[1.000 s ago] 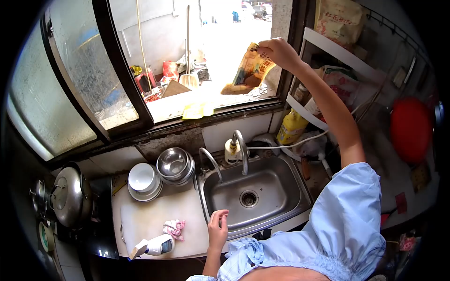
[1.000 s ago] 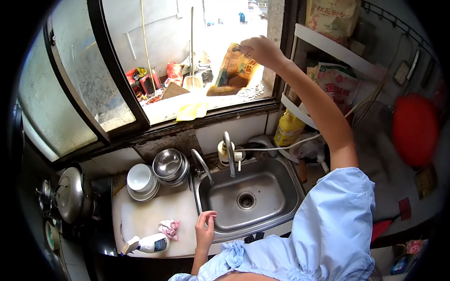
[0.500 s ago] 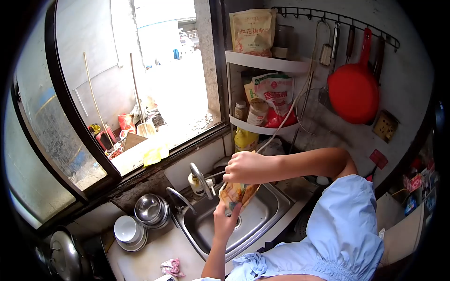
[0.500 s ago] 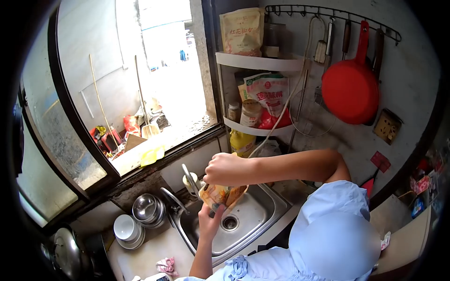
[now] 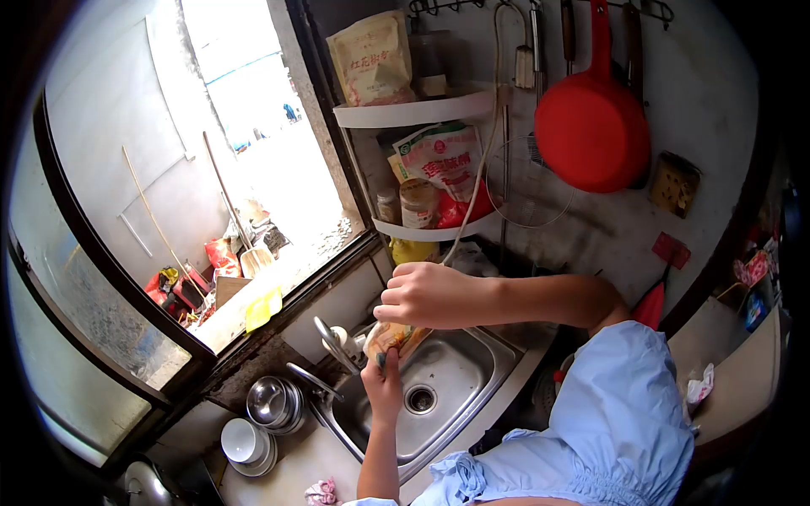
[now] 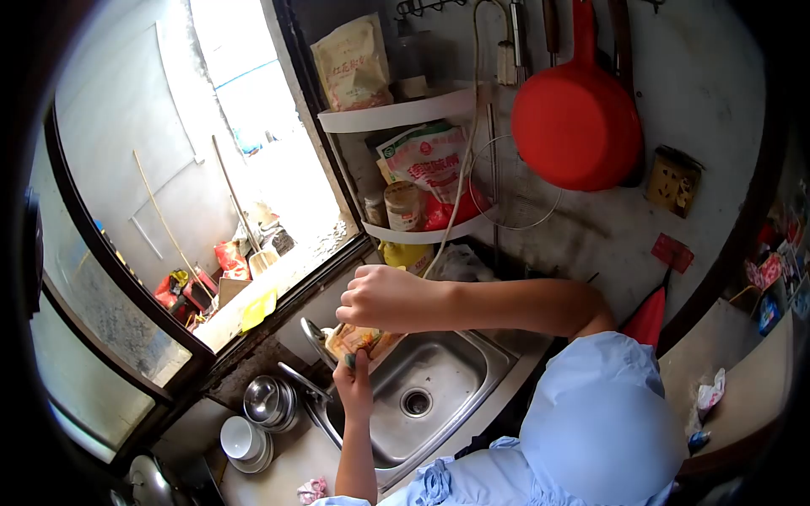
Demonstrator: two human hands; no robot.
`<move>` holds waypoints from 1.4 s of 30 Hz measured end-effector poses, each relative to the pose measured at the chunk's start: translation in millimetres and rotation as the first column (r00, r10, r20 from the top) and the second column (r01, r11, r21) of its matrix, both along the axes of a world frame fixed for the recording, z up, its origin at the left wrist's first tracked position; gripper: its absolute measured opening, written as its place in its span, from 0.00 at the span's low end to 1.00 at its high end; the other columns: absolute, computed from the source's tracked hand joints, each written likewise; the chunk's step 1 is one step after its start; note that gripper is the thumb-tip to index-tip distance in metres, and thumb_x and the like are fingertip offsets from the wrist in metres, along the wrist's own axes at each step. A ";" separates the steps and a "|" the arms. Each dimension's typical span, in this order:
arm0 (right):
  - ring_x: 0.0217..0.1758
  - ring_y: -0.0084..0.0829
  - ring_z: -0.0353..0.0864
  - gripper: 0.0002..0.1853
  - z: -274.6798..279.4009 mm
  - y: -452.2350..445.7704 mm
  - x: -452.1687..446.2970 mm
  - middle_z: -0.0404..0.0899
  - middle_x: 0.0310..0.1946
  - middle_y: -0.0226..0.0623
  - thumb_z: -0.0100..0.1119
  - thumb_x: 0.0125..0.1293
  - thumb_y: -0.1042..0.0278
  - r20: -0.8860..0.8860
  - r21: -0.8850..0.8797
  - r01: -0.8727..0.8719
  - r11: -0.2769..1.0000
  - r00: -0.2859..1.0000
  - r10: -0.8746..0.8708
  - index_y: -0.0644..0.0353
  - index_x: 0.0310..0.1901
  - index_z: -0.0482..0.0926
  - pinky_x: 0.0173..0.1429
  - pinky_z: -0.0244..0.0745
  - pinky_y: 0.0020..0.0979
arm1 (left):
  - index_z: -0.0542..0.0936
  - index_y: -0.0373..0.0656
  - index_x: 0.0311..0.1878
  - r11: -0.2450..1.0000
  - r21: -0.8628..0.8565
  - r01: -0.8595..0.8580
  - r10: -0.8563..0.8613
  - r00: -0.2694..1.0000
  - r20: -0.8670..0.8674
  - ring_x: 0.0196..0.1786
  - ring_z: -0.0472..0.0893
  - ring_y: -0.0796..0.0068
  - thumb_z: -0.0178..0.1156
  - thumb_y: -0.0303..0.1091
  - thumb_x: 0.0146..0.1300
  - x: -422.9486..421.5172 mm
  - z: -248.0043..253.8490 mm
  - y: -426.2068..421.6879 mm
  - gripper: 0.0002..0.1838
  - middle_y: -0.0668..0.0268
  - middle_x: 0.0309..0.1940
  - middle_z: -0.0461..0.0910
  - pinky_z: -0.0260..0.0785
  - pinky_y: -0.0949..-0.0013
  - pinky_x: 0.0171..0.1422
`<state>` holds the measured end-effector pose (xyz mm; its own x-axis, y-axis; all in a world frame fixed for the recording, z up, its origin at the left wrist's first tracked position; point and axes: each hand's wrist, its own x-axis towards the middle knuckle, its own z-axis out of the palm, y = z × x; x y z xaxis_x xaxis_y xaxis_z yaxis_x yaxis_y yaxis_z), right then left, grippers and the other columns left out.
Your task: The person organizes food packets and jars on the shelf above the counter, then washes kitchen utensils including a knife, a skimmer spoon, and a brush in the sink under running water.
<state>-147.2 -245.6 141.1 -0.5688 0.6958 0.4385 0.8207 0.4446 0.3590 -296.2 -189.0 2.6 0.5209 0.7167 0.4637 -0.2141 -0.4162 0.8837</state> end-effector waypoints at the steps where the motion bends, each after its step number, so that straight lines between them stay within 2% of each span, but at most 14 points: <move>1: 0.33 0.27 0.76 0.08 2.2 -0.8 5.5 0.74 0.23 0.30 0.56 0.44 0.71 -0.041 -0.042 0.009 0.999 0.999 -0.010 0.57 0.30 0.74 0.44 0.69 0.26 | 0.72 0.32 0.35 0.998 -0.058 -0.015 0.015 1.000 -0.003 0.31 0.69 0.83 0.49 0.37 0.63 2.5 0.8 -2.0 0.15 0.69 0.26 0.74 0.61 0.78 0.37; 3: 0.37 0.28 0.77 0.13 11.7 6.9 24.7 0.78 0.30 0.32 0.60 0.49 0.64 -0.235 0.069 -0.149 0.986 0.959 0.161 0.57 0.37 0.76 0.48 0.69 0.27 | 0.72 0.34 0.32 0.998 -0.055 -0.038 0.040 0.999 0.026 0.30 0.67 0.85 0.49 0.38 0.63 13.3 8.4 -5.4 0.14 0.71 0.25 0.73 0.60 0.79 0.35; 6: 0.37 0.32 0.77 0.12 76.2 10.5 77.6 0.77 0.34 0.37 0.57 0.56 0.61 -0.660 0.253 0.252 0.934 0.751 -0.023 0.60 0.36 0.75 0.44 0.70 0.33 | 0.73 0.36 0.35 0.990 -0.142 -0.022 0.046 0.985 0.168 0.30 0.68 0.85 0.48 0.39 0.64 20.1 13.7 9.0 0.14 0.72 0.27 0.72 0.59 0.80 0.35; 8: 0.38 0.40 0.77 0.19 124.7 41.6 167.9 0.76 0.36 0.45 0.57 0.54 0.54 -0.682 0.543 0.702 0.461 0.689 -0.246 0.63 0.39 0.73 0.41 0.72 0.36 | 0.72 0.34 0.37 0.963 -0.258 0.081 -0.008 0.962 0.272 0.33 0.69 0.85 0.50 0.40 0.63 22.7 50.6 18.0 0.16 0.71 0.29 0.73 0.61 0.79 0.38; 12: 0.39 0.44 0.76 0.31 155.3 71.9 236.9 0.75 0.36 0.52 0.64 0.43 0.45 -0.595 0.228 0.881 0.414 0.463 -0.657 0.70 0.36 0.74 0.44 0.72 0.36 | 0.72 0.33 0.44 0.973 -0.191 0.132 -0.069 0.950 0.303 0.40 0.72 0.80 0.50 0.40 0.62 38.1 117.0 45.9 0.17 0.66 0.37 0.75 0.63 0.76 0.46; 14: 0.38 0.44 0.77 0.31 160.2 79.8 249.3 0.76 0.35 0.52 0.64 0.41 0.46 -0.273 -0.167 0.915 0.367 0.315 -0.909 0.71 0.34 0.75 0.42 0.73 0.36 | 0.72 0.34 0.44 0.982 -0.066 0.176 -0.149 0.944 0.296 0.38 0.73 0.80 0.50 0.40 0.63 54.0 163.6 56.7 0.16 0.67 0.35 0.75 0.65 0.74 0.43; 16: 0.38 0.44 0.77 0.30 153.4 75.1 261.9 0.76 0.34 0.53 0.64 0.41 0.47 -0.373 -0.185 0.884 0.430 0.342 -0.863 0.71 0.34 0.75 0.41 0.73 0.37 | 0.73 0.37 0.37 0.985 -0.109 0.135 -0.080 0.912 0.403 0.34 0.71 0.84 0.52 0.40 0.62 81.0 199.5 37.7 0.14 0.70 0.31 0.74 0.64 0.79 0.40; 18: 0.37 0.44 0.77 0.29 149.9 77.3 261.9 0.77 0.33 0.53 0.63 0.42 0.48 -0.482 -0.198 0.839 0.507 0.368 -0.795 0.72 0.34 0.76 0.40 0.73 0.37 | 0.73 0.37 0.35 0.955 0.112 0.275 -0.297 0.891 0.344 0.32 0.70 0.86 0.52 0.40 0.61 113.6 240.2 65.7 0.14 0.70 0.28 0.72 0.62 0.80 0.36; 20: 0.43 0.40 0.76 0.17 147.4 57.5 234.6 0.76 0.39 0.47 0.60 0.48 0.59 -0.749 -0.031 0.872 0.488 0.303 -0.590 0.64 0.36 0.78 0.44 0.72 0.38 | 0.73 0.33 0.38 0.942 0.129 0.310 -0.336 0.869 0.364 0.35 0.72 0.83 0.53 0.40 0.61 138.0 266.8 64.1 0.16 0.67 0.31 0.74 0.65 0.78 0.39; 24: 0.42 0.43 0.75 0.23 112.3 -3.2 174.3 0.72 0.39 0.55 0.59 0.50 0.60 -0.847 0.460 0.807 0.370 0.524 -0.090 0.68 0.45 0.70 0.45 0.72 0.39 | 0.70 0.29 0.42 0.920 0.129 0.370 -0.389 0.822 0.416 0.38 0.76 0.77 0.51 0.39 0.62 194.2 296.2 68.8 0.18 0.61 0.35 0.75 0.70 0.75 0.39; 26: 0.38 0.41 0.74 0.23 72.2 -27.5 141.9 0.73 0.34 0.49 0.59 0.50 0.61 -0.812 0.515 0.697 0.499 0.584 0.021 0.66 0.45 0.67 0.43 0.70 0.36 | 0.69 0.29 0.43 0.888 0.114 0.446 -0.454 0.812 0.367 0.36 0.77 0.76 0.51 0.39 0.61 222.6 304.3 76.7 0.18 0.60 0.34 0.75 0.72 0.76 0.34; 30: 0.42 0.41 0.72 0.29 8.2 -74.5 78.2 0.68 0.38 0.47 0.58 0.52 0.64 -0.827 0.326 0.572 0.753 0.559 -0.067 0.66 0.53 0.60 0.45 0.70 0.35 | 0.72 0.31 0.41 0.908 0.127 0.400 -0.419 0.850 0.319 0.31 0.77 0.74 0.51 0.39 0.61 282.8 302.6 78.1 0.17 0.61 0.31 0.76 0.68 0.76 0.30; 32: 0.41 0.40 0.72 0.29 -15.3 -83.5 70.6 0.68 0.38 0.45 0.59 0.51 0.64 -0.848 0.175 0.505 0.845 0.513 -0.131 0.66 0.53 0.60 0.43 0.70 0.34 | 0.73 0.30 0.38 0.990 0.120 0.068 -0.095 0.966 0.239 0.31 0.76 0.72 0.51 0.40 0.59 310.3 290.7 84.8 0.18 0.61 0.29 0.76 0.66 0.72 0.33; 42: 0.39 0.38 0.72 0.27 -65.7 -99.8 82.0 0.68 0.37 0.42 0.59 0.51 0.63 -0.900 -0.066 0.490 0.869 0.347 -0.264 0.62 0.51 0.62 0.41 0.70 0.32 | 0.71 0.34 0.34 0.774 0.623 -0.110 0.130 0.991 0.014 0.43 0.75 0.51 0.58 0.50 0.51 330.9 259.2 113.1 0.24 0.49 0.35 0.76 0.65 0.59 0.44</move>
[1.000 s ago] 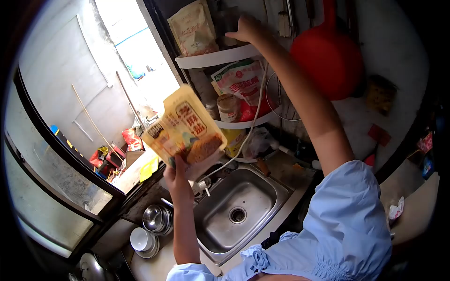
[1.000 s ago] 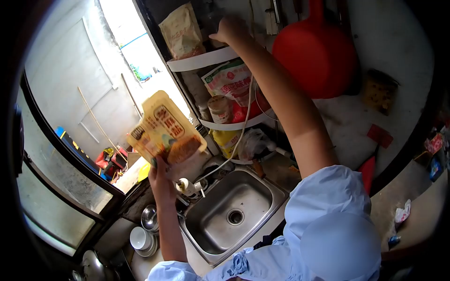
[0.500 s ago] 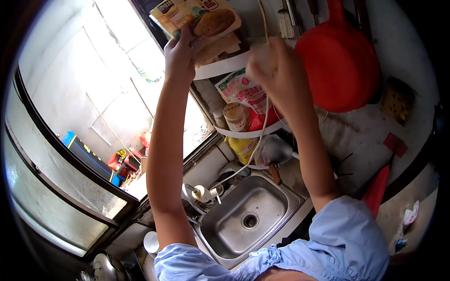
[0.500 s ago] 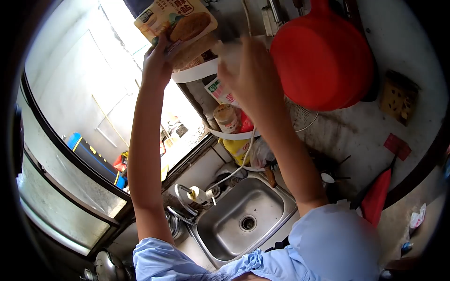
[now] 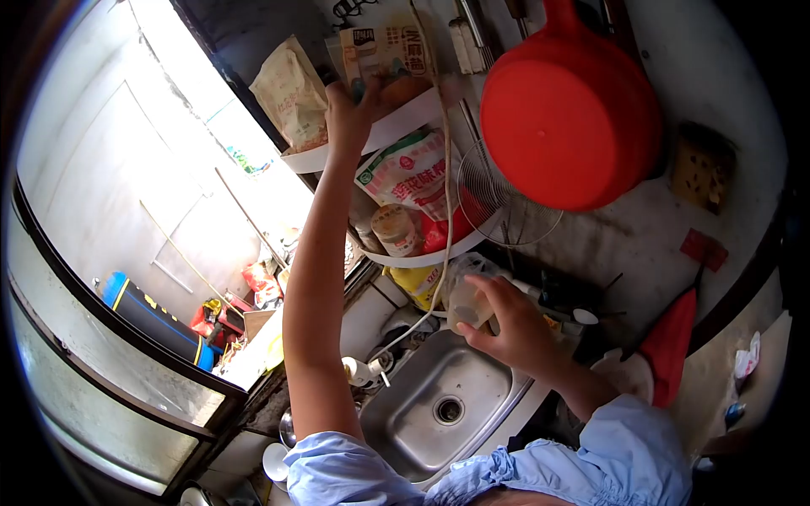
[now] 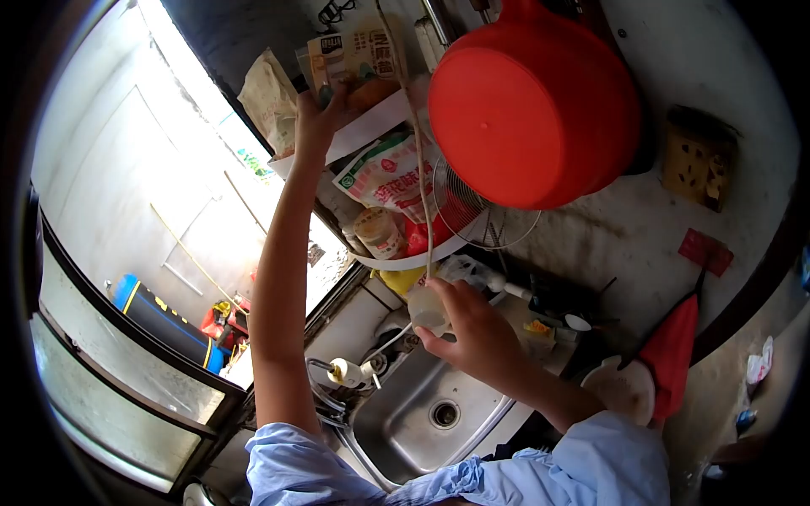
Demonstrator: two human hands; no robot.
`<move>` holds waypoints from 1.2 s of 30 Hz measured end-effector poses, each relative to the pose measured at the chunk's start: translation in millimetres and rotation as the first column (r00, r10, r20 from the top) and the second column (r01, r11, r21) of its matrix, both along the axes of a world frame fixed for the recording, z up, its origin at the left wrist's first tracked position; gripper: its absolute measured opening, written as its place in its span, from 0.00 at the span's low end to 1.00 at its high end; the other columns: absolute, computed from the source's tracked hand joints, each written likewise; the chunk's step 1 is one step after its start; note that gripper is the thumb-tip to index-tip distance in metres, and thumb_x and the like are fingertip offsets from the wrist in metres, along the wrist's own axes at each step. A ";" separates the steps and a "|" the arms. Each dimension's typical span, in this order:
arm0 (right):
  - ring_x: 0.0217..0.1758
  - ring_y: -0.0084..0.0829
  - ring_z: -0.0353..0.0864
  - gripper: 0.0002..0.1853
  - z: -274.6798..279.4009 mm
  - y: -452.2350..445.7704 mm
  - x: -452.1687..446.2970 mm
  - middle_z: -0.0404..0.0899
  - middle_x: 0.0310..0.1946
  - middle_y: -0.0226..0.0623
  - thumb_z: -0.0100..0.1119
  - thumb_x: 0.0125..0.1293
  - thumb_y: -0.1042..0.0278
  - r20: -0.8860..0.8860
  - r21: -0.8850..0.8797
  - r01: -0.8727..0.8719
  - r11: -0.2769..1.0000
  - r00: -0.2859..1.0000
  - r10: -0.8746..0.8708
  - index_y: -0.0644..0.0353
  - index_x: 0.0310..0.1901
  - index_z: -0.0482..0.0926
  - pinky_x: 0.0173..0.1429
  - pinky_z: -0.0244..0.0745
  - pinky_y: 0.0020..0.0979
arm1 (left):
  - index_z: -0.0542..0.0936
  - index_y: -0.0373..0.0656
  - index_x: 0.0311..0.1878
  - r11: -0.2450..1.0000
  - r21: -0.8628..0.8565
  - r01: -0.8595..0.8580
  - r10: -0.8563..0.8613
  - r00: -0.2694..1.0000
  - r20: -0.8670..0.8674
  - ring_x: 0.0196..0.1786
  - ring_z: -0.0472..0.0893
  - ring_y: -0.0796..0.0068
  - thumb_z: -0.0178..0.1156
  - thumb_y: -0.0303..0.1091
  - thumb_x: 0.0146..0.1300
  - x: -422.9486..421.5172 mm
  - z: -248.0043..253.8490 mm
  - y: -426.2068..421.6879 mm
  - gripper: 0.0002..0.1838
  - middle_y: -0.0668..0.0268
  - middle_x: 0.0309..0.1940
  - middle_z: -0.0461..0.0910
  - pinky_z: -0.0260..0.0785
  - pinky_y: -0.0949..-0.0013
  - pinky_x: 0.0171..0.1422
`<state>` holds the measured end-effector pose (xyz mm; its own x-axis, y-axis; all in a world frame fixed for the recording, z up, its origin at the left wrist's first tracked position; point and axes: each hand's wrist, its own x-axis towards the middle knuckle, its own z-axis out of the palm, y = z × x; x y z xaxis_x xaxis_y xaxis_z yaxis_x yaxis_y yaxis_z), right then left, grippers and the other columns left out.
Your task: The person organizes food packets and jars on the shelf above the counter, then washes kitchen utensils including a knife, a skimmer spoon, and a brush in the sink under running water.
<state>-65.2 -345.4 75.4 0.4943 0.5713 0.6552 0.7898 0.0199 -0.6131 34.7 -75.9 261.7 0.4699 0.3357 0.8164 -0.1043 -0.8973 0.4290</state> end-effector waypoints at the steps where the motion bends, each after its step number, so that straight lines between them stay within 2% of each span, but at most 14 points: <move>1: 0.39 0.38 0.72 0.26 -1.7 0.1 0.9 0.68 0.38 0.42 0.59 0.52 0.62 -0.021 -0.005 0.008 1.000 1.000 -0.008 0.61 0.51 0.62 0.41 0.70 0.32 | 0.71 0.35 0.37 1.000 -0.011 0.006 -0.007 0.994 -0.107 0.44 0.74 0.49 0.58 0.50 0.50 1.4 0.2 6.0 0.24 0.48 0.35 0.76 0.66 0.59 0.45; 4: 0.39 0.38 0.72 0.26 -4.5 0.9 3.3 0.69 0.38 0.42 0.59 0.52 0.61 -0.053 -0.009 0.010 1.000 0.999 -0.011 0.60 0.51 0.62 0.41 0.70 0.33 | 0.69 0.36 0.42 0.992 0.066 0.104 -0.081 0.955 -0.284 0.45 0.72 0.44 0.58 0.49 0.50 -9.4 5.5 3.7 0.25 0.44 0.38 0.74 0.65 0.57 0.46; 8: 0.40 0.39 0.72 0.26 -10.4 3.0 5.7 0.69 0.39 0.42 0.59 0.52 0.60 -0.061 0.001 -0.006 1.000 0.998 0.006 0.60 0.51 0.62 0.41 0.70 0.34 | 0.65 0.37 0.45 0.989 0.112 0.094 -0.071 0.978 -0.195 0.45 0.72 0.41 0.55 0.46 0.53 -2.3 1.9 -13.6 0.24 0.42 0.40 0.73 0.65 0.54 0.46; 10: 0.40 0.39 0.72 0.26 -11.8 3.0 7.2 0.69 0.39 0.42 0.59 0.52 0.60 -0.079 -0.005 -0.005 1.000 0.997 0.005 0.60 0.51 0.63 0.41 0.70 0.34 | 0.64 0.36 0.46 0.975 0.175 -0.140 0.162 0.980 -0.117 0.43 0.72 0.41 0.50 0.42 0.56 12.4 -1.1 -27.1 0.21 0.44 0.40 0.74 0.64 0.52 0.47; 13: 0.40 0.38 0.72 0.26 -16.7 0.0 10.6 0.69 0.38 0.42 0.59 0.52 0.60 -0.114 -0.029 0.007 1.000 0.993 -0.010 0.60 0.51 0.63 0.42 0.70 0.34 | 0.62 0.34 0.44 0.983 0.120 -0.140 0.170 0.940 -0.295 0.45 0.71 0.41 0.48 0.42 0.56 18.8 -0.4 -50.6 0.20 0.43 0.41 0.73 0.63 0.50 0.48; 15: 0.40 0.38 0.73 0.26 -21.2 -0.1 13.1 0.69 0.39 0.42 0.59 0.52 0.60 -0.134 -0.036 0.018 0.999 0.991 -0.022 0.60 0.51 0.63 0.42 0.70 0.34 | 0.63 0.33 0.39 0.989 0.104 -0.104 0.131 0.946 -0.295 0.46 0.71 0.42 0.50 0.46 0.56 18.0 -0.7 -49.1 0.22 0.42 0.41 0.72 0.64 0.52 0.48; 21: 0.40 0.37 0.73 0.27 -25.8 -6.2 20.5 0.70 0.39 0.42 0.60 0.51 0.61 -0.113 0.007 0.109 0.994 0.988 -0.108 0.60 0.50 0.64 0.43 0.69 0.34 | 0.67 0.34 0.42 0.996 0.065 -0.054 0.054 0.999 0.010 0.46 0.72 0.46 0.52 0.52 0.54 13.0 -0.3 -36.5 0.26 0.48 0.40 0.74 0.64 0.57 0.48; 23: 0.41 0.38 0.73 0.27 -26.1 -7.0 20.9 0.70 0.39 0.42 0.60 0.51 0.60 -0.133 0.004 0.072 0.997 0.989 -0.071 0.60 0.50 0.64 0.45 0.69 0.35 | 0.67 0.35 0.44 0.979 -0.026 0.204 -0.205 0.966 -0.157 0.49 0.71 0.50 0.54 0.52 0.53 20.2 1.7 -26.4 0.27 0.49 0.44 0.73 0.63 0.60 0.47; 27: 0.42 0.38 0.72 0.27 -27.4 -4.7 18.8 0.70 0.40 0.43 0.60 0.51 0.60 -0.137 -0.033 0.055 0.998 0.989 -0.059 0.61 0.51 0.63 0.45 0.69 0.35 | 0.68 0.36 0.45 0.995 0.069 0.076 -0.057 0.967 -0.247 0.48 0.72 0.51 0.54 0.50 0.54 28.7 -0.9 -30.1 0.26 0.48 0.45 0.72 0.64 0.62 0.46; 30: 0.42 0.39 0.72 0.27 -28.1 -1.5 15.5 0.70 0.40 0.43 0.60 0.52 0.59 -0.138 -0.023 0.031 0.999 0.990 -0.034 0.61 0.51 0.63 0.45 0.68 0.35 | 0.67 0.35 0.48 0.996 0.091 -0.001 0.007 0.998 -0.069 0.46 0.73 0.50 0.54 0.48 0.55 8.1 -8.1 -36.0 0.26 0.48 0.43 0.73 0.64 0.60 0.47; 32: 0.42 0.39 0.72 0.27 -26.6 0.4 13.9 0.70 0.39 0.44 0.60 0.51 0.60 -0.119 0.013 0.017 1.000 0.993 -0.015 0.61 0.51 0.63 0.45 0.68 0.35 | 0.66 0.35 0.51 0.980 0.078 0.182 -0.194 0.964 0.183 0.45 0.75 0.57 0.53 0.42 0.59 -14.3 -13.4 -31.5 0.23 0.53 0.43 0.74 0.65 0.62 0.47; 34: 0.42 0.39 0.72 0.28 -23.7 0.4 11.6 0.71 0.38 0.44 0.61 0.51 0.61 -0.114 0.002 0.016 1.000 0.993 -0.016 0.61 0.52 0.63 0.45 0.68 0.35 | 0.66 0.36 0.51 0.941 -0.003 0.338 -0.323 0.902 0.288 0.45 0.75 0.68 0.51 0.36 0.61 -78.6 -13.0 -55.0 0.18 0.58 0.43 0.73 0.66 0.69 0.46; 35: 0.42 0.39 0.72 0.29 -22.7 3.1 9.0 0.71 0.37 0.44 0.61 0.50 0.61 -0.112 0.005 0.012 1.000 0.994 -0.011 0.61 0.52 0.63 0.45 0.67 0.35 | 0.67 0.37 0.50 0.963 0.065 0.261 -0.268 0.905 0.329 0.44 0.74 0.75 0.47 0.32 0.63 -108.0 -17.7 -53.7 0.14 0.60 0.43 0.73 0.66 0.75 0.45; 36: 0.42 0.39 0.72 0.29 -23.1 4.1 8.0 0.71 0.37 0.43 0.62 0.49 0.63 -0.124 -0.012 0.011 1.000 0.992 -0.012 0.61 0.53 0.62 0.45 0.67 0.35 | 0.67 0.37 0.50 0.965 0.082 0.247 -0.260 0.890 0.375 0.44 0.75 0.73 0.47 0.31 0.63 -138.8 -27.1 -50.3 0.13 0.60 0.44 0.73 0.65 0.74 0.47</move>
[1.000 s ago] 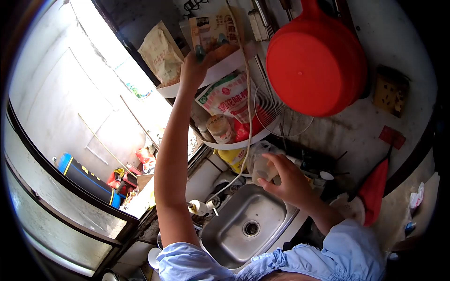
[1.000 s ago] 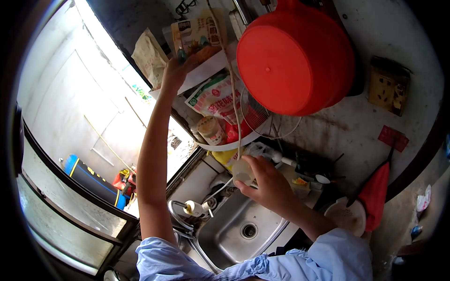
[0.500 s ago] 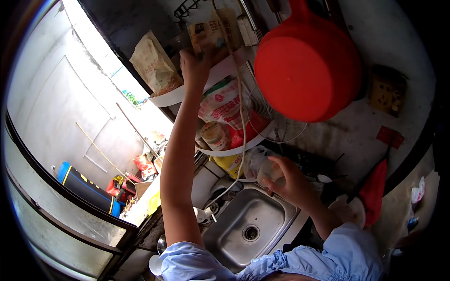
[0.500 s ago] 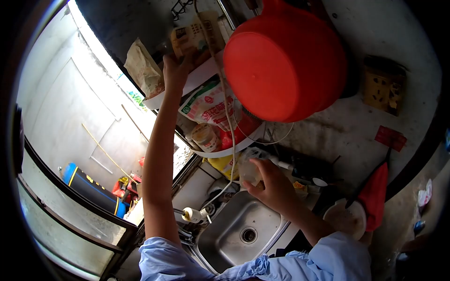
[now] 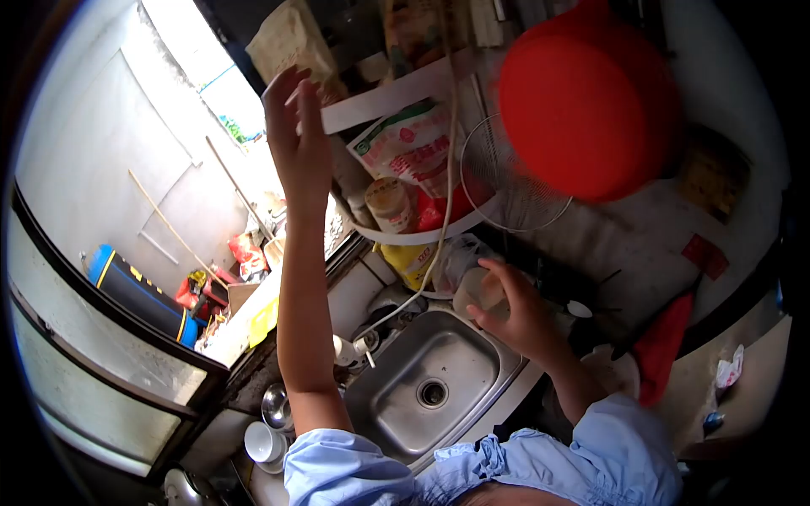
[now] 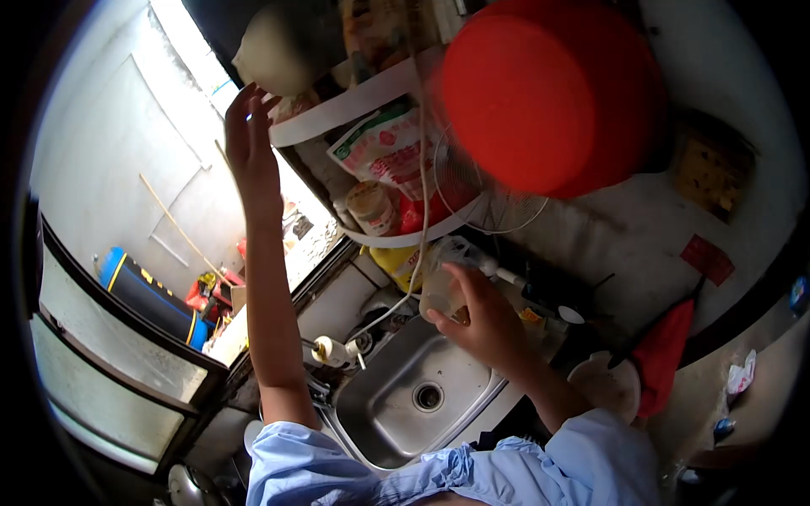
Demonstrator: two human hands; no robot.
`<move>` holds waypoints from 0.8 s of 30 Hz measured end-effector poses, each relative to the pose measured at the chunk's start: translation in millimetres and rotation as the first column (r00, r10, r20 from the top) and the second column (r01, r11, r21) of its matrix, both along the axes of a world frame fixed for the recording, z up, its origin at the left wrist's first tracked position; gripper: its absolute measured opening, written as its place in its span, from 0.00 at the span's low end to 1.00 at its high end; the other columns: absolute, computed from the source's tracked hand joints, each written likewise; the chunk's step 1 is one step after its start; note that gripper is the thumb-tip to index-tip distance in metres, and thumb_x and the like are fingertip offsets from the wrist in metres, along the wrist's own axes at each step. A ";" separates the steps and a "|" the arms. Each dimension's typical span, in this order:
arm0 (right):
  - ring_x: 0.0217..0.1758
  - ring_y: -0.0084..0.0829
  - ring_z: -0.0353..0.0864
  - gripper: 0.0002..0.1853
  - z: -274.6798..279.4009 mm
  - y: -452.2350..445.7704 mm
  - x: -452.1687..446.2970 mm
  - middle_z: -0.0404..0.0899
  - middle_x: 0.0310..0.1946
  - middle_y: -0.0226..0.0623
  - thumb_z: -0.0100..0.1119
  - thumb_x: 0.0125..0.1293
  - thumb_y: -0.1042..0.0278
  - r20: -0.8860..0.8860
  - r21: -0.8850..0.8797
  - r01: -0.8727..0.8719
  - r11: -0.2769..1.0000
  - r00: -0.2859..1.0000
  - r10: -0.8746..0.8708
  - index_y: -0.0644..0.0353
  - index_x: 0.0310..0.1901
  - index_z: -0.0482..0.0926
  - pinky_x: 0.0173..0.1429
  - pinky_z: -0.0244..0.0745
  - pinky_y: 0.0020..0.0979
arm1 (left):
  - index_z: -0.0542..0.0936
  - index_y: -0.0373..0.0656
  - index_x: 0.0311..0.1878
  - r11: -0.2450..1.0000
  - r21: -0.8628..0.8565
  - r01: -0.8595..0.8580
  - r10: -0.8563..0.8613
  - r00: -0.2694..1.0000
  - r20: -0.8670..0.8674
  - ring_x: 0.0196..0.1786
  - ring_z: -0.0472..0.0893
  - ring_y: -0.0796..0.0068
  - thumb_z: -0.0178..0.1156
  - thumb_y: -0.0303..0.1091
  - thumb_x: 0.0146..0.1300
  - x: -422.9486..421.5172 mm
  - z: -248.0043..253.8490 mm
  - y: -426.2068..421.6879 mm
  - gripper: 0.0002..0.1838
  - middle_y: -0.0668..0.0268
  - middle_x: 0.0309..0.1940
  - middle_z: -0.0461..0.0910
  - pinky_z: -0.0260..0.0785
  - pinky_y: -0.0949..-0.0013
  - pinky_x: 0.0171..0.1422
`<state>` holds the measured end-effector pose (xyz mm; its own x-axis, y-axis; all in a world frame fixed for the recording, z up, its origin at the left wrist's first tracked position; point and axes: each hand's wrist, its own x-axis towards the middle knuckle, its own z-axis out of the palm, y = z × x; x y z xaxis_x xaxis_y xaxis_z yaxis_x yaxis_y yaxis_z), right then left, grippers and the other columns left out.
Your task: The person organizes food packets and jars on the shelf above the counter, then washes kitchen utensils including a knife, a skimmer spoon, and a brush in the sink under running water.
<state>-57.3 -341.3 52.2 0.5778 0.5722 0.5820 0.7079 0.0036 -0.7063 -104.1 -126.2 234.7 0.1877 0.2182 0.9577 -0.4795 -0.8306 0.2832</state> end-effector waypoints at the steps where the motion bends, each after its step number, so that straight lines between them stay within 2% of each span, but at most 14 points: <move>1: 0.42 0.39 0.72 0.30 -2.4 0.6 -0.9 0.71 0.37 0.43 0.62 0.49 0.64 -0.016 -0.024 -0.020 1.000 1.000 0.020 0.61 0.53 0.62 0.45 0.67 0.35 | 0.68 0.38 0.48 0.987 0.017 -0.158 0.157 0.987 0.034 0.44 0.75 0.73 0.47 0.33 0.63 -31.8 -8.9 3.5 0.13 0.61 0.44 0.73 0.64 0.72 0.48; 3: 0.41 0.38 0.72 0.29 -9.4 3.3 -3.6 0.71 0.36 0.41 0.62 0.48 0.68 -0.042 -0.090 -0.031 0.995 0.999 0.027 0.61 0.53 0.64 0.46 0.66 0.34 | 0.70 0.40 0.46 0.900 0.111 -0.421 0.411 0.905 0.108 0.43 0.75 0.71 0.49 0.34 0.61 -89.3 -26.0 36.8 0.12 0.63 0.42 0.74 0.63 0.69 0.48; 5: 0.41 0.36 0.71 0.29 -15.8 5.0 -11.5 0.71 0.36 0.41 0.61 0.48 0.70 -0.117 -0.126 -0.074 0.989 0.991 0.059 0.60 0.53 0.64 0.46 0.66 0.33 | 0.71 0.41 0.43 0.696 0.099 -0.712 0.708 0.702 0.072 0.43 0.74 0.70 0.50 0.34 0.59 -142.3 -32.7 64.2 0.11 0.63 0.40 0.74 0.63 0.67 0.47; 8: 0.41 0.34 0.71 0.29 -25.5 7.6 -20.1 0.71 0.37 0.39 0.61 0.47 0.72 -0.110 -0.207 -0.107 0.973 0.990 0.086 0.58 0.54 0.64 0.45 0.67 0.32 | 0.73 0.41 0.40 0.513 0.097 -0.853 0.852 0.492 -0.180 0.43 0.74 0.65 0.50 0.35 0.57 -201.1 -39.6 121.2 0.10 0.61 0.39 0.75 0.63 0.64 0.47; 9: 0.41 0.34 0.71 0.29 -28.4 10.6 -24.9 0.71 0.37 0.39 0.61 0.47 0.72 -0.118 -0.216 -0.129 0.968 0.987 0.105 0.58 0.54 0.64 0.45 0.67 0.32 | 0.73 0.42 0.40 0.500 0.132 -0.856 0.846 0.451 -0.283 0.43 0.74 0.64 0.50 0.36 0.57 -213.7 -47.2 139.9 0.11 0.60 0.39 0.75 0.62 0.63 0.47; 11: 0.40 0.34 0.72 0.29 -34.4 14.6 -30.4 0.71 0.37 0.39 0.61 0.47 0.71 -0.129 -0.265 -0.169 0.949 0.982 0.139 0.59 0.54 0.64 0.44 0.67 0.32 | 0.73 0.43 0.40 0.422 0.275 -0.864 0.805 0.218 -0.552 0.44 0.74 0.64 0.51 0.39 0.57 -225.1 -66.3 159.0 0.12 0.59 0.39 0.75 0.61 0.60 0.49; 12: 0.40 0.34 0.72 0.29 -39.0 16.5 -32.1 0.71 0.37 0.39 0.61 0.47 0.70 -0.108 -0.292 -0.176 0.940 0.983 0.151 0.59 0.53 0.64 0.44 0.67 0.31 | 0.74 0.43 0.41 0.369 0.449 -0.814 0.855 0.108 -0.507 0.40 0.76 0.62 0.56 0.43 0.54 -233.6 -83.3 173.5 0.16 0.58 0.38 0.75 0.66 0.63 0.45; 14: 0.40 0.34 0.72 0.29 -44.5 17.2 -35.9 0.71 0.37 0.40 0.61 0.47 0.70 -0.130 -0.291 -0.199 0.936 0.977 0.167 0.60 0.53 0.64 0.44 0.67 0.31 | 0.66 0.48 0.54 0.371 0.707 -0.602 0.827 -0.133 -0.547 0.55 0.66 0.63 0.60 0.47 0.49 -253.6 -118.3 200.3 0.29 0.60 0.50 0.68 0.57 0.56 0.54; 17: 0.41 0.35 0.72 0.28 -51.6 13.9 -39.7 0.71 0.39 0.42 0.61 0.48 0.70 -0.160 -0.294 -0.195 0.936 0.975 0.153 0.60 0.53 0.64 0.44 0.67 0.32 | 0.56 0.48 0.62 0.432 0.841 -0.326 0.641 -0.545 -0.540 0.65 0.55 0.63 0.68 0.54 0.34 -264.4 -169.2 217.2 0.51 0.63 0.63 0.55 0.46 0.52 0.65; 18: 0.42 0.36 0.72 0.28 -58.2 12.4 -39.6 0.71 0.39 0.42 0.61 0.48 0.70 -0.161 -0.312 -0.182 0.933 0.977 0.137 0.61 0.53 0.64 0.44 0.67 0.32 | 0.55 0.48 0.63 0.516 0.794 -0.323 0.556 -0.579 -0.597 0.65 0.54 0.63 0.69 0.55 0.32 -268.7 -188.4 233.5 0.53 0.63 0.63 0.55 0.46 0.52 0.65; 20: 0.43 0.37 0.72 0.28 -63.9 6.2 -39.9 0.70 0.41 0.44 0.61 0.48 0.69 -0.169 -0.363 -0.157 0.919 0.980 0.101 0.62 0.53 0.64 0.46 0.68 0.32 | 0.54 0.48 0.63 0.474 0.849 -0.233 0.610 -0.609 -0.507 0.65 0.56 0.66 0.69 0.56 0.30 -270.9 -215.5 241.7 0.55 0.64 0.63 0.56 0.46 0.53 0.65; 22: 0.43 0.38 0.72 0.29 -69.6 -2.5 -40.3 0.70 0.42 0.44 0.62 0.48 0.69 -0.201 -0.350 -0.130 0.928 0.978 0.060 0.62 0.53 0.63 0.46 0.68 0.33 | 0.61 0.46 0.59 0.514 0.810 -0.280 0.642 -0.501 -0.581 0.64 0.57 0.64 0.68 0.52 0.34 -268.7 -228.7 252.3 0.47 0.68 0.61 0.60 0.49 0.54 0.63; 23: 0.43 0.38 0.73 0.29 -72.5 -7.7 -40.5 0.70 0.42 0.44 0.62 0.48 0.69 -0.239 -0.360 -0.129 0.924 0.970 0.042 0.62 0.53 0.63 0.45 0.69 0.34 | 0.66 0.45 0.55 0.521 0.801 -0.295 0.710 -0.372 -0.598 0.63 0.58 0.64 0.68 0.49 0.36 -270.3 -233.8 257.4 0.41 0.70 0.60 0.61 0.50 0.55 0.63; 24: 0.43 0.40 0.73 0.28 -76.5 -13.2 -40.7 0.70 0.41 0.45 0.62 0.48 0.67 -0.239 -0.354 -0.097 0.930 0.971 0.010 0.62 0.52 0.63 0.44 0.69 0.35 | 0.74 0.44 0.46 0.514 0.816 -0.264 0.744 -0.336 -0.578 0.59 0.62 0.64 0.68 0.46 0.36 -268.9 -238.6 263.6 0.30 0.67 0.53 0.68 0.53 0.57 0.61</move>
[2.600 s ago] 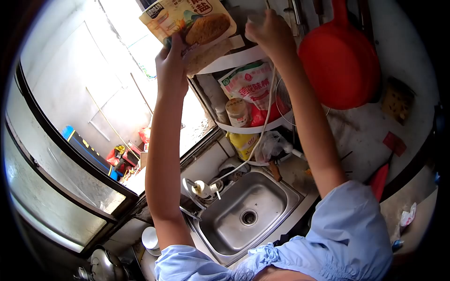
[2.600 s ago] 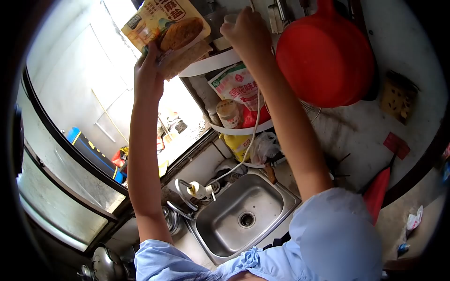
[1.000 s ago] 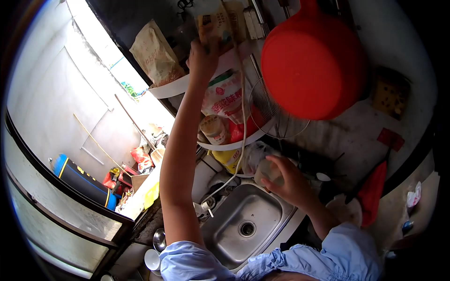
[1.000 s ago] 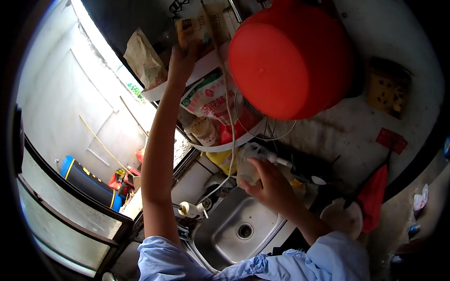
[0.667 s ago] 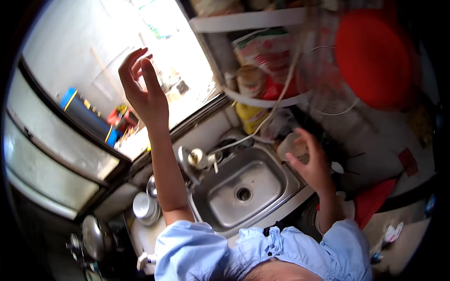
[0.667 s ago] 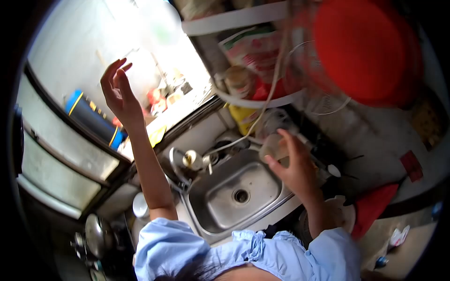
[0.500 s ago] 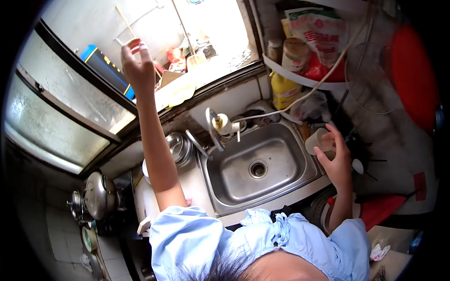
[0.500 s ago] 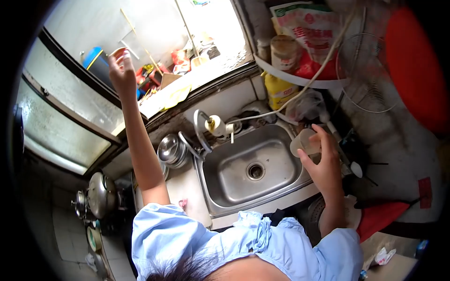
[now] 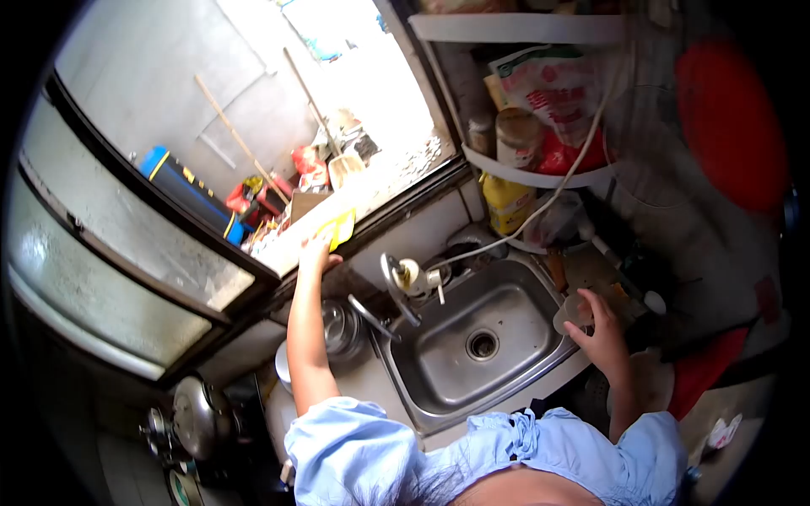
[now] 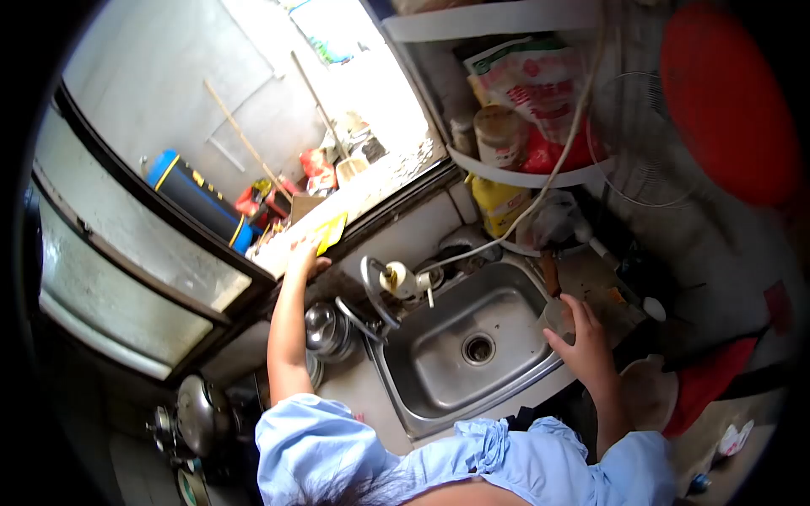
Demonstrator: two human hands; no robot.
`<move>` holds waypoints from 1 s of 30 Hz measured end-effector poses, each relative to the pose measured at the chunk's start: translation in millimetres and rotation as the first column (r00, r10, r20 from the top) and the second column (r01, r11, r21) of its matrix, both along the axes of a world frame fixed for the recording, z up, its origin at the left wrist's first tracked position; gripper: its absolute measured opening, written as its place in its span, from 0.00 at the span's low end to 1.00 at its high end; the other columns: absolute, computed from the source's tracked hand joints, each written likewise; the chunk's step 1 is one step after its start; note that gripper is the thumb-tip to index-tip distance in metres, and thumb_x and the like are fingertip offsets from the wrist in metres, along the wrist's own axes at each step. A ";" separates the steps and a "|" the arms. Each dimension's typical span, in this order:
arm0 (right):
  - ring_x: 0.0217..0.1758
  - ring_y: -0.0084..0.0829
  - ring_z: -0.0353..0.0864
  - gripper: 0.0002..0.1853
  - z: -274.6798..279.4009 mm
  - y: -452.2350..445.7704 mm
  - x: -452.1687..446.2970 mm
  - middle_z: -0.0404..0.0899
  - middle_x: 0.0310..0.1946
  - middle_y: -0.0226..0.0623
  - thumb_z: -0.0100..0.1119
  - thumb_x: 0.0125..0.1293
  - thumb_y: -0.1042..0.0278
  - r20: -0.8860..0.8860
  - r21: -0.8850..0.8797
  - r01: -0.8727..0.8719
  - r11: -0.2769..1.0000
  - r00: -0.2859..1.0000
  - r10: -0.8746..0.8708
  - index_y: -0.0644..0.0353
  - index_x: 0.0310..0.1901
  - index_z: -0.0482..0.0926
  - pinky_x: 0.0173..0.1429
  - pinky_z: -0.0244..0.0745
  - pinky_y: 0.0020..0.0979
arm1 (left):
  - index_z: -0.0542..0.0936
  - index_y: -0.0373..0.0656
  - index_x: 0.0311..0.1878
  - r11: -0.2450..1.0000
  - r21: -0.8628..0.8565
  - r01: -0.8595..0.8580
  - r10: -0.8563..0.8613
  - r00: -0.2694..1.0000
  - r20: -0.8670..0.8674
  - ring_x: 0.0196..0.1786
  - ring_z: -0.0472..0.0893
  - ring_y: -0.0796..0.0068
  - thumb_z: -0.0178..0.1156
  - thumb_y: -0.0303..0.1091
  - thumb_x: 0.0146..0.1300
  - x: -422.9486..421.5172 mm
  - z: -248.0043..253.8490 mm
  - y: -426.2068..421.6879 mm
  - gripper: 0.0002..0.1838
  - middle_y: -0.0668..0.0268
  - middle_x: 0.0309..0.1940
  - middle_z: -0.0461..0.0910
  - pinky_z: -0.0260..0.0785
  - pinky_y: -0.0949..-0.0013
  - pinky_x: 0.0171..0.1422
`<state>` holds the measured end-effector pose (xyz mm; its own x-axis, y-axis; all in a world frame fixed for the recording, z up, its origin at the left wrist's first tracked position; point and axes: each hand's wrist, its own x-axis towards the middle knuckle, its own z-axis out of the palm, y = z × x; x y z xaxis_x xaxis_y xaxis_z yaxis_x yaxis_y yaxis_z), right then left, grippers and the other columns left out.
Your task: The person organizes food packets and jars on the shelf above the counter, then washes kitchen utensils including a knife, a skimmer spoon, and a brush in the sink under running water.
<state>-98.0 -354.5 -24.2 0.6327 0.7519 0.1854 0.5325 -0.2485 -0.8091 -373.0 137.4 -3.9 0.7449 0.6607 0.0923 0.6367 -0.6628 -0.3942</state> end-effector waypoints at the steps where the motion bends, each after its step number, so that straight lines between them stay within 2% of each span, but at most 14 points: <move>1: 0.43 0.40 0.73 0.28 -4.6 -5.6 0.5 0.70 0.41 0.45 0.62 0.48 0.67 0.001 0.020 0.067 0.998 0.998 -0.067 0.62 0.52 0.63 0.44 0.69 0.35 | 0.78 0.44 0.33 0.997 -0.071 0.043 -0.044 0.999 -0.022 0.54 0.67 0.63 0.66 0.42 0.39 1.0 -6.9 15.2 0.17 0.65 0.43 0.74 0.56 0.58 0.59; 2: 0.42 0.41 0.73 0.28 -9.4 -10.3 1.1 0.70 0.41 0.45 0.62 0.49 0.65 0.019 -0.010 0.070 0.998 0.997 -0.069 0.61 0.52 0.64 0.44 0.69 0.35 | 0.78 0.44 0.25 0.981 0.070 0.182 -0.184 0.983 0.022 0.47 0.71 0.63 0.64 0.39 0.41 3.8 -7.8 11.5 0.10 0.64 0.32 0.77 0.60 0.61 0.56; 5: 0.42 0.43 0.73 0.28 -16.6 -22.4 -0.1 0.70 0.41 0.45 0.61 0.50 0.60 0.030 -0.050 0.119 0.992 0.993 -0.118 0.61 0.51 0.64 0.45 0.69 0.35 | 0.77 0.43 0.22 0.970 0.104 0.221 -0.233 0.966 0.110 0.35 0.76 0.62 0.56 0.30 0.47 3.5 -23.9 37.2 0.04 0.60 0.24 0.77 0.67 0.64 0.47; 8: 0.45 0.44 0.72 0.29 -19.4 -29.3 -2.1 0.70 0.43 0.45 0.61 0.50 0.59 0.012 -0.082 0.130 0.988 0.991 -0.130 0.60 0.52 0.64 0.47 0.68 0.35 | 0.76 0.43 0.26 0.966 0.244 0.082 -0.133 0.970 0.204 0.30 0.77 0.60 0.49 0.27 0.50 9.3 -18.4 37.3 0.06 0.59 0.20 0.76 0.70 0.63 0.38; 9: 0.45 0.44 0.72 0.29 -20.6 -30.6 -3.1 0.70 0.43 0.45 0.61 0.50 0.59 0.015 -0.083 0.134 0.987 0.991 -0.133 0.60 0.52 0.64 0.47 0.68 0.35 | 0.75 0.44 0.29 0.975 0.217 -0.043 0.005 0.985 0.170 0.29 0.78 0.59 0.49 0.28 0.52 14.4 -5.2 28.5 0.05 0.61 0.20 0.76 0.71 0.62 0.35; 11: 0.47 0.44 0.71 0.28 -21.4 -31.9 -4.4 0.69 0.45 0.46 0.61 0.50 0.61 0.022 -0.058 0.145 0.988 0.989 -0.144 0.61 0.51 0.64 0.49 0.68 0.35 | 0.75 0.45 0.31 0.936 0.329 -0.122 0.045 0.971 0.234 0.28 0.79 0.61 0.48 0.29 0.53 23.0 13.7 19.3 0.06 0.62 0.21 0.77 0.72 0.62 0.31; 14: 0.50 0.45 0.70 0.27 -15.4 -32.1 -8.9 0.69 0.46 0.46 0.61 0.51 0.64 0.023 -0.053 0.153 0.987 0.988 -0.152 0.61 0.52 0.64 0.51 0.67 0.34 | 0.74 0.46 0.34 0.896 0.418 -0.151 0.071 0.977 0.202 0.27 0.80 0.65 0.46 0.29 0.55 24.6 30.2 28.9 0.07 0.62 0.22 0.77 0.72 0.65 0.29; 16: 0.50 0.45 0.70 0.27 -21.3 -30.1 -9.2 0.68 0.47 0.46 0.61 0.51 0.65 0.028 -0.073 0.129 0.989 0.992 -0.127 0.62 0.52 0.64 0.52 0.66 0.34 | 0.74 0.44 0.33 0.870 0.468 -0.153 0.029 0.965 0.262 0.28 0.80 0.63 0.45 0.28 0.56 25.2 47.0 35.0 0.07 0.60 0.24 0.78 0.72 0.64 0.30; 19: 0.52 0.45 0.69 0.27 -23.5 -29.8 -10.3 0.68 0.47 0.46 0.60 0.51 0.66 0.027 -0.115 0.139 0.984 0.990 -0.137 0.62 0.52 0.64 0.53 0.66 0.34 | 0.75 0.44 0.35 0.956 0.231 -0.182 0.082 0.919 0.386 0.35 0.79 0.56 0.45 0.28 0.55 31.5 96.1 18.7 0.09 0.54 0.28 0.78 0.71 0.58 0.37; 21: 0.51 0.44 0.69 0.27 -28.1 -29.1 -12.3 0.68 0.47 0.46 0.60 0.51 0.66 0.028 -0.140 0.140 0.980 0.990 -0.138 0.63 0.52 0.64 0.52 0.66 0.34 | 0.77 0.43 0.34 0.995 0.040 -0.094 0.067 0.898 0.436 0.37 0.77 0.53 0.48 0.32 0.55 35.1 128.3 9.2 0.09 0.51 0.30 0.77 0.69 0.56 0.39; 22: 0.51 0.44 0.69 0.27 -30.9 -28.4 -13.0 0.68 0.47 0.46 0.60 0.51 0.66 0.019 -0.146 0.135 0.980 0.991 -0.134 0.63 0.52 0.64 0.52 0.66 0.34 | 0.78 0.42 0.32 0.999 -0.028 0.025 -0.007 0.866 0.500 0.36 0.77 0.52 0.50 0.33 0.55 37.1 144.1 -3.2 0.09 0.51 0.29 0.77 0.68 0.56 0.39; 25: 0.49 0.44 0.70 0.27 -32.5 -23.8 -11.1 0.69 0.46 0.46 0.60 0.51 0.64 -0.004 -0.102 0.099 0.990 0.995 -0.100 0.63 0.51 0.65 0.50 0.67 0.34 | 0.78 0.36 0.32 0.938 -0.331 0.099 0.098 0.842 0.531 0.14 0.75 0.68 0.51 0.31 0.56 57.1 197.5 -58.5 0.09 0.56 0.18 0.76 0.67 0.68 0.21; 27: 0.48 0.45 0.70 0.26 -28.7 -19.5 -11.2 0.70 0.44 0.46 0.60 0.50 0.64 -0.040 -0.163 0.078 0.984 0.996 -0.085 0.63 0.50 0.66 0.49 0.67 0.35 | 0.78 0.32 0.32 0.928 -0.337 0.157 0.051 0.844 0.533 0.09 0.70 0.77 0.50 0.30 0.57 71.5 224.8 -85.8 0.10 0.61 0.14 0.74 0.62 0.73 0.14; 30: 0.47 0.45 0.70 0.25 -29.1 -16.7 -10.1 0.71 0.42 0.46 0.60 0.50 0.63 -0.082 -0.131 0.046 0.990 0.995 -0.057 0.62 0.50 0.66 0.49 0.66 0.35 | 0.78 0.32 0.31 0.944 -0.255 0.212 -0.049 0.849 0.527 0.10 0.70 0.77 0.49 0.28 0.57 99.2 268.4 -137.1 0.09 0.62 0.14 0.74 0.61 0.75 0.13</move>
